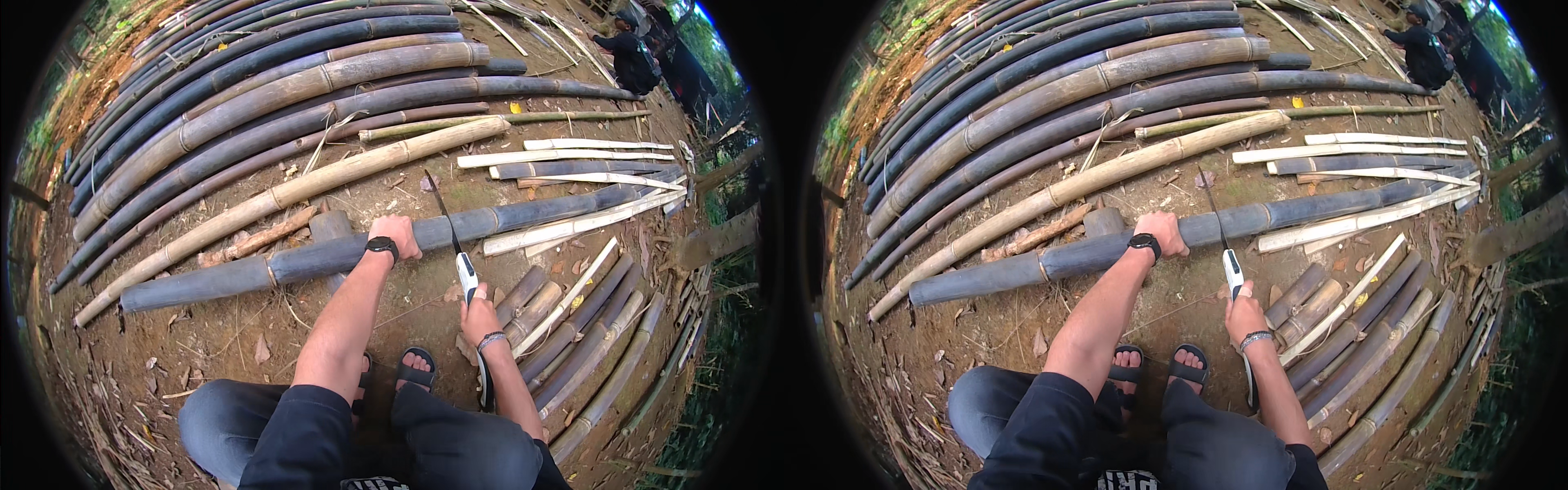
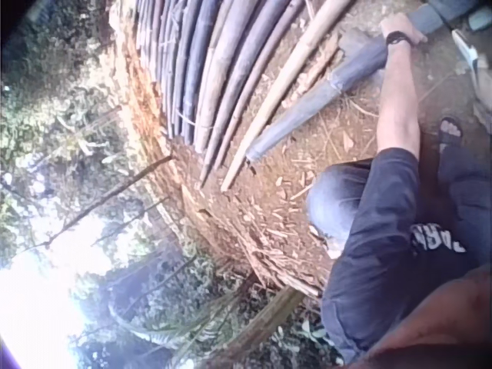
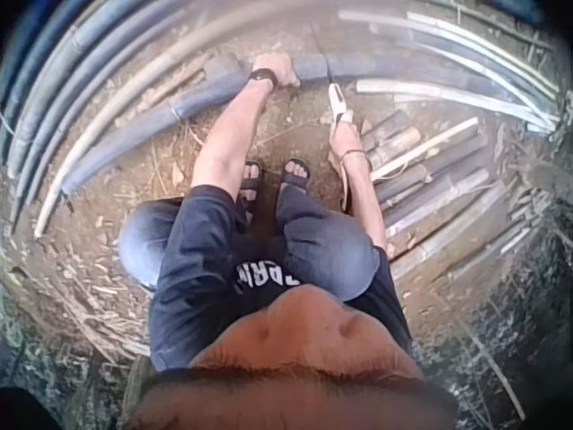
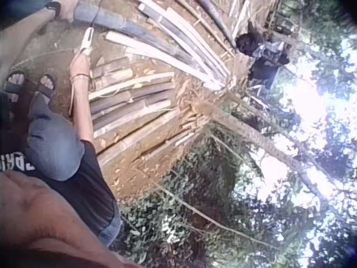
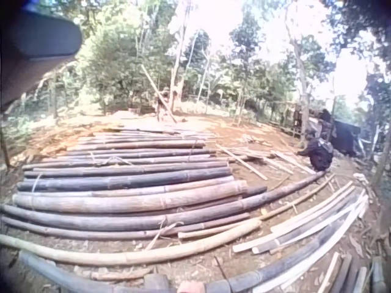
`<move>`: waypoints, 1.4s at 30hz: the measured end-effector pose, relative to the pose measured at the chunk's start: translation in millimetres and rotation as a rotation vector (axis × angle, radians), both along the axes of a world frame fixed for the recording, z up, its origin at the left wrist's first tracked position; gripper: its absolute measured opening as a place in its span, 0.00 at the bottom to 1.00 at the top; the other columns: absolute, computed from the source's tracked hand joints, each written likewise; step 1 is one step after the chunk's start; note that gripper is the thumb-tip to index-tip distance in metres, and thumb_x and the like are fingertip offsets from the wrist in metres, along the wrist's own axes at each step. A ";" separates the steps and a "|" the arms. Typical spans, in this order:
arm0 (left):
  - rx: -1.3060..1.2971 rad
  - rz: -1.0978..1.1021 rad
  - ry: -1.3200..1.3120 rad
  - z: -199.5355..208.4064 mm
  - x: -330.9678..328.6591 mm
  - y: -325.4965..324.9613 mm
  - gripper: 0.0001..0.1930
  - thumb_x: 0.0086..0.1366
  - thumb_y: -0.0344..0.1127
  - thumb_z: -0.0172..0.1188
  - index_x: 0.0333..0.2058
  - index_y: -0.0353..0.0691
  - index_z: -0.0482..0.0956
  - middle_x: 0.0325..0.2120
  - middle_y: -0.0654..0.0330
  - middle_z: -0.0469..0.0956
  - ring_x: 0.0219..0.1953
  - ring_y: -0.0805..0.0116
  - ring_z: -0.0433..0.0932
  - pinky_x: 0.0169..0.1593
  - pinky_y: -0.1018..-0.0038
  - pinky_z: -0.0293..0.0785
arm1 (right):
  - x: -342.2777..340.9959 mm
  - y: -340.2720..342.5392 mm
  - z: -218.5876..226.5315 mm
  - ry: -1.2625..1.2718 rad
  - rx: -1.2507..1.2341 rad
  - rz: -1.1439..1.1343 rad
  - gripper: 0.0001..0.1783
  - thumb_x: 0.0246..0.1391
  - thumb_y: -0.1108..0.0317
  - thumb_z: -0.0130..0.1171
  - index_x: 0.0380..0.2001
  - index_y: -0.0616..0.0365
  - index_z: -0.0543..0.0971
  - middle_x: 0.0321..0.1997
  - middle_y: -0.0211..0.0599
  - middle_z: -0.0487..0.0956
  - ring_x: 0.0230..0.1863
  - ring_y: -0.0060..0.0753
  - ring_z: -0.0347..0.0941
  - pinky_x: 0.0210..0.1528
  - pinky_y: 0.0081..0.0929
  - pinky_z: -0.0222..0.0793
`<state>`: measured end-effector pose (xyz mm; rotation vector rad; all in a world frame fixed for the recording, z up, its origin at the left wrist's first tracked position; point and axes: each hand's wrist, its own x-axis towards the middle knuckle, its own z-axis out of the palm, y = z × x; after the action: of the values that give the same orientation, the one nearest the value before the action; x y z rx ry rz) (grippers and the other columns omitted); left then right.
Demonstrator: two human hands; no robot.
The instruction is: The person saws a long bamboo pole while sitting on the ground, holding the pole with one hand and using a hand saw with the other.
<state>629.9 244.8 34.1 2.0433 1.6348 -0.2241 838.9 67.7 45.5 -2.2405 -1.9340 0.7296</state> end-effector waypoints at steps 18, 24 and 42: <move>-0.012 -0.066 0.068 0.2 0.3 14.9 0.32 0.43 0.60 0.73 0.43 0.42 0.84 0.45 0.53 0.83 0.48 0.59 0.83 0.50 0.65 0.79 | -11.7 21.5 1.2 -0.015 -0.040 -0.004 0.26 0.57 0.70 0.55 0.51 0.74 0.57 0.28 0.71 0.77 0.34 0.72 0.77 0.36 0.58 0.73; 0.001 -0.002 0.051 -7.7 -13.6 15.1 0.34 0.40 0.60 0.72 0.40 0.38 0.85 0.45 0.48 0.82 0.47 0.55 0.82 0.50 0.64 0.79 | 12.5 -24.2 3.1 0.016 -0.037 0.097 0.29 0.61 0.65 0.52 0.55 0.78 0.55 0.27 0.72 0.77 0.32 0.72 0.77 0.35 0.60 0.73; 0.082 0.009 0.034 -19.5 -13.5 21.0 0.33 0.40 0.59 0.73 0.39 0.37 0.85 0.40 0.48 0.84 0.45 0.54 0.83 0.50 0.63 0.79 | 9.8 -13.1 38.7 0.055 -0.090 0.005 0.24 0.63 0.63 0.51 0.50 0.71 0.57 0.25 0.71 0.76 0.31 0.75 0.75 0.35 0.63 0.70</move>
<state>616.5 265.8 14.6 2.1033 1.6997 -0.1928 848.8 54.6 84.3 -2.2412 -1.9194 0.8863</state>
